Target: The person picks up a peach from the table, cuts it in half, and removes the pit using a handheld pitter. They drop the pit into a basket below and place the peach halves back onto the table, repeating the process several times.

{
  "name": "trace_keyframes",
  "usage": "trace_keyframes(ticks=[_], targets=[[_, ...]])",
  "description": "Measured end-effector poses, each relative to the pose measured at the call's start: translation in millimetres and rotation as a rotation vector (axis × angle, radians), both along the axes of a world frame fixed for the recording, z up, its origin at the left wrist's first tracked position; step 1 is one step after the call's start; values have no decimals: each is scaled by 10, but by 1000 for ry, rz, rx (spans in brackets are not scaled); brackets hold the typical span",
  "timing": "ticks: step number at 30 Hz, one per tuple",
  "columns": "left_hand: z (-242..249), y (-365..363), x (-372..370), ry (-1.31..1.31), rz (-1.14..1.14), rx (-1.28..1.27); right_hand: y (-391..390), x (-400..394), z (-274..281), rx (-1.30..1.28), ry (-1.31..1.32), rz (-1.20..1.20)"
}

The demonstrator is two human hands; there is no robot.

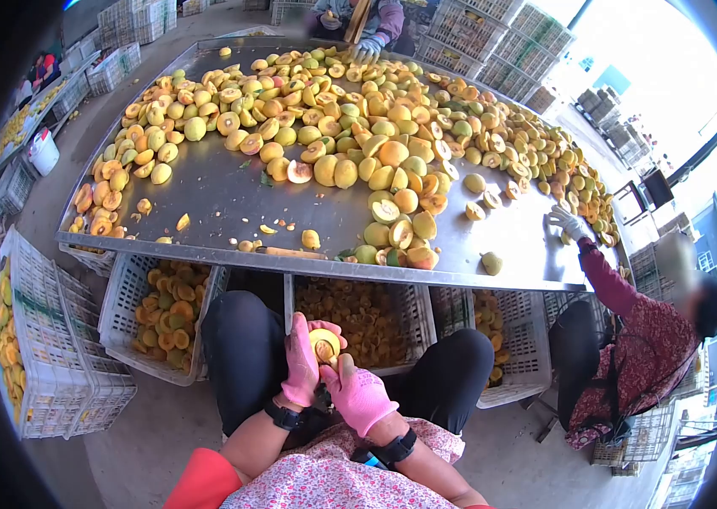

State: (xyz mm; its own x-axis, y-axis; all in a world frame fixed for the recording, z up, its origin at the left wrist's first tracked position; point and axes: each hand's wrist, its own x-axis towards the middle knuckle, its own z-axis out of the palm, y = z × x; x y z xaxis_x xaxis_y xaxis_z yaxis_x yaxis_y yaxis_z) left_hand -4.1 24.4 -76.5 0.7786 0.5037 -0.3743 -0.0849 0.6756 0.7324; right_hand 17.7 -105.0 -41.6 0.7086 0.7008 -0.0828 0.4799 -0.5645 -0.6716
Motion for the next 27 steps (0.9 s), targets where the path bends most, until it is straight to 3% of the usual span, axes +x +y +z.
trace_keyframes(ticks=[4,8,10,12,16,19,23,27], targets=[[8,0,16,18,7,24,-9,68,66,-35,154,14],[-10,57,-8,-20,-124,82,-59,121,148,-54,327,2],[-9,97,-4,-31,-198,66,-106,151,125,35,624,-58],[42,115,3,-13,-290,137,-177,175,2,73,737,-76],[99,85,22,-55,-216,240,-215,204,143,98,1093,-111],[111,98,28,-67,-228,344,-228,214,185,170,1175,-98],[72,64,62,-23,-235,292,-242,219,148,177,1158,-85],[64,79,51,18,-301,260,-253,235,207,126,1317,-156]])
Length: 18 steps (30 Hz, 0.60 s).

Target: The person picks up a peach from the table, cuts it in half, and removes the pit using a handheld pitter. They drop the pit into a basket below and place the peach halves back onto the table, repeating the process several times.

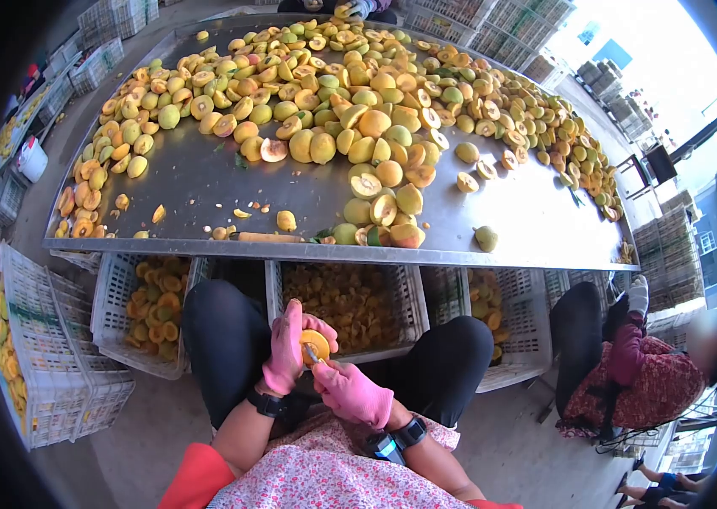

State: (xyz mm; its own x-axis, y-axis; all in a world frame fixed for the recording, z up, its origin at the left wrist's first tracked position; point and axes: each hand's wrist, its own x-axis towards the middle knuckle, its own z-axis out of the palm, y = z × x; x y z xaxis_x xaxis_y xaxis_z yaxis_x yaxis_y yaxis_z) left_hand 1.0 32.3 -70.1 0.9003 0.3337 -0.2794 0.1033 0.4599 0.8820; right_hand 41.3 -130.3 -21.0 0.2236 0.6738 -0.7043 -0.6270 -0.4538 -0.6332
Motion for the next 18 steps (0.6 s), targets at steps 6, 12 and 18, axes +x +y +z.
trace_keyframes(ticks=[6,12,18], targets=[[-49,-19,96,-16,-53,-225,-14,-71,-170,158,223,-62],[-92,-88,264,-158,206,-299,-70,49,-228,415,109,-443],[691,300,70,-288,533,1266,-164,181,-383,426,159,-669]])
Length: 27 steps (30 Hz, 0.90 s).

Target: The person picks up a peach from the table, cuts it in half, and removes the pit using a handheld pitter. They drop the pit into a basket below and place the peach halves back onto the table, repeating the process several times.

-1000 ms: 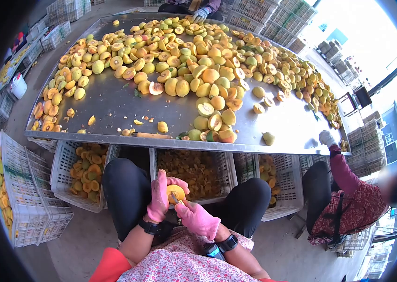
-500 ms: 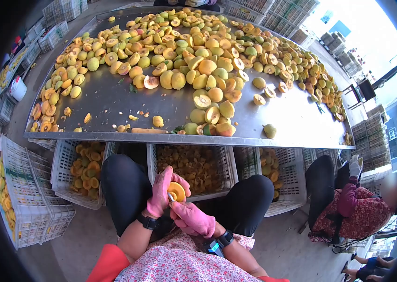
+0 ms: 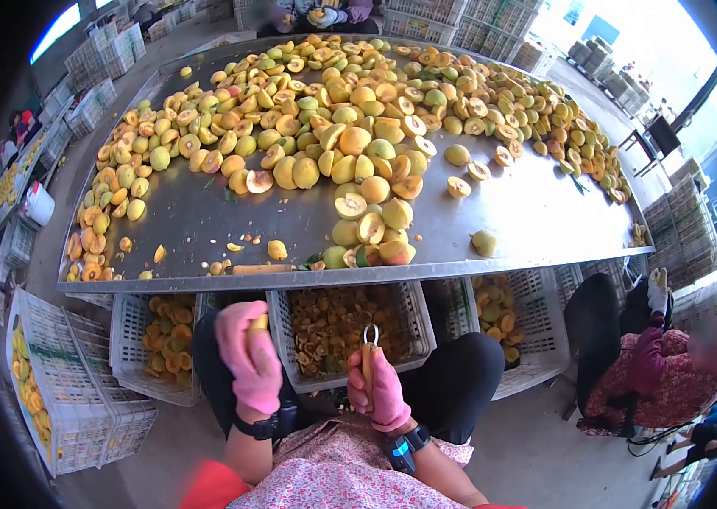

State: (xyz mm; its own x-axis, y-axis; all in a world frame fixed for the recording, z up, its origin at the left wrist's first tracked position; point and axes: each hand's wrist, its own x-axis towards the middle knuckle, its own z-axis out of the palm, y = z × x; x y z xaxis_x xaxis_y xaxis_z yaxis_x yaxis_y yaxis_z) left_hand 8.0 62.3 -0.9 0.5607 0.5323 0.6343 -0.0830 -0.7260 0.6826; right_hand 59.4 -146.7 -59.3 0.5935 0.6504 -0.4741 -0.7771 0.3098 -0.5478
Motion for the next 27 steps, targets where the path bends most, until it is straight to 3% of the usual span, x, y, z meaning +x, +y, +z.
trace_keyframes(ticks=[1,4,6,11,15,16,18,20,22,24,26,27], targets=[[130,179,-68,26,161,182,-42,11,-78,22,17,14],[471,584,-205,309,614,268,-68,53,-115,29,6,26],[488,736,-95,311,642,377,-67,96,-167,46,31,14],[584,543,922,546,-9,102,-77,171,-213,50,-36,41],[441,382,2019,839,-158,115,-136,168,-198,60,-61,41],[342,405,2284,901,-218,12,-132,162,-175,72,-68,27],[58,439,2678,1044,-182,314,-120,159,-121,-41,-147,81],[102,474,2874,1234,-229,4,-117,166,-93,-47,-197,78],[221,427,2749,1186,-259,-198,-106,136,-133,-109,-303,100],[253,437,2485,982,-352,-196,-124,126,-140,-99,-312,119],[249,371,2037,615,-612,-716,-84,75,-98,-181,-408,10],[243,296,1763,464,-743,-935,-134,91,-26,-246,-404,87]])
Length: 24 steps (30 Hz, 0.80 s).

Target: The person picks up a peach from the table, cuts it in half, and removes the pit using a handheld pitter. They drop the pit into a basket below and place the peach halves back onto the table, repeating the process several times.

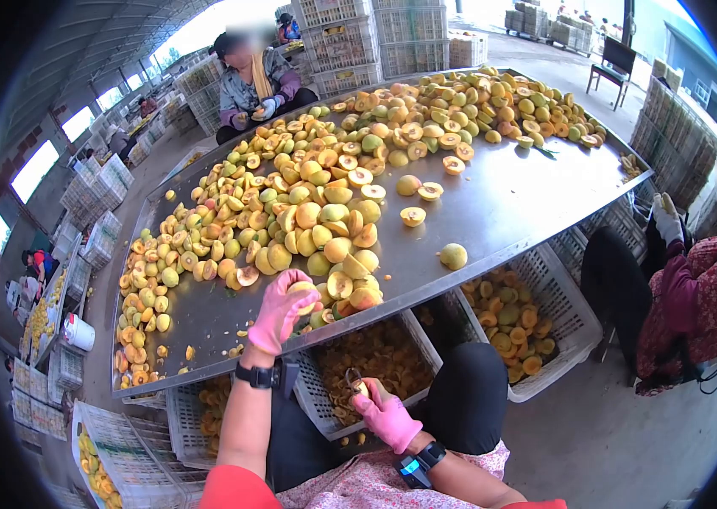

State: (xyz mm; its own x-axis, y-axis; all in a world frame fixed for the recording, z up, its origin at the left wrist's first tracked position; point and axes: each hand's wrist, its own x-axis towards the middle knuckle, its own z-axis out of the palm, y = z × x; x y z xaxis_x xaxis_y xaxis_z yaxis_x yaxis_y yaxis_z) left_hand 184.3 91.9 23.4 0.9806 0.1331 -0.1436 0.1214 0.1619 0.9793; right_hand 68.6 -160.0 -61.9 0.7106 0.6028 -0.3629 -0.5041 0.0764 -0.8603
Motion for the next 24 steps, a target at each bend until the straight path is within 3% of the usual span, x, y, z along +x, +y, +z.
trace_keyframes(ticks=[1,3,5,9,12,24], targets=[[-37,-106,-281,-79,-6,-274,25,-5,-119,-162,-384,-33],[-221,-344,-752,-100,16,-537,26,-32,129,-272,-537,-2],[-498,-539,-1065,-111,133,-596,75,-73,325,-280,-523,11],[-806,-729,-1336,-66,238,-596,226,-188,316,-452,-669,64],[-622,-835,-1329,-43,282,-493,280,-257,205,-478,-729,40],[-830,-950,-1324,-59,347,-639,384,-189,176,-596,-683,59]])
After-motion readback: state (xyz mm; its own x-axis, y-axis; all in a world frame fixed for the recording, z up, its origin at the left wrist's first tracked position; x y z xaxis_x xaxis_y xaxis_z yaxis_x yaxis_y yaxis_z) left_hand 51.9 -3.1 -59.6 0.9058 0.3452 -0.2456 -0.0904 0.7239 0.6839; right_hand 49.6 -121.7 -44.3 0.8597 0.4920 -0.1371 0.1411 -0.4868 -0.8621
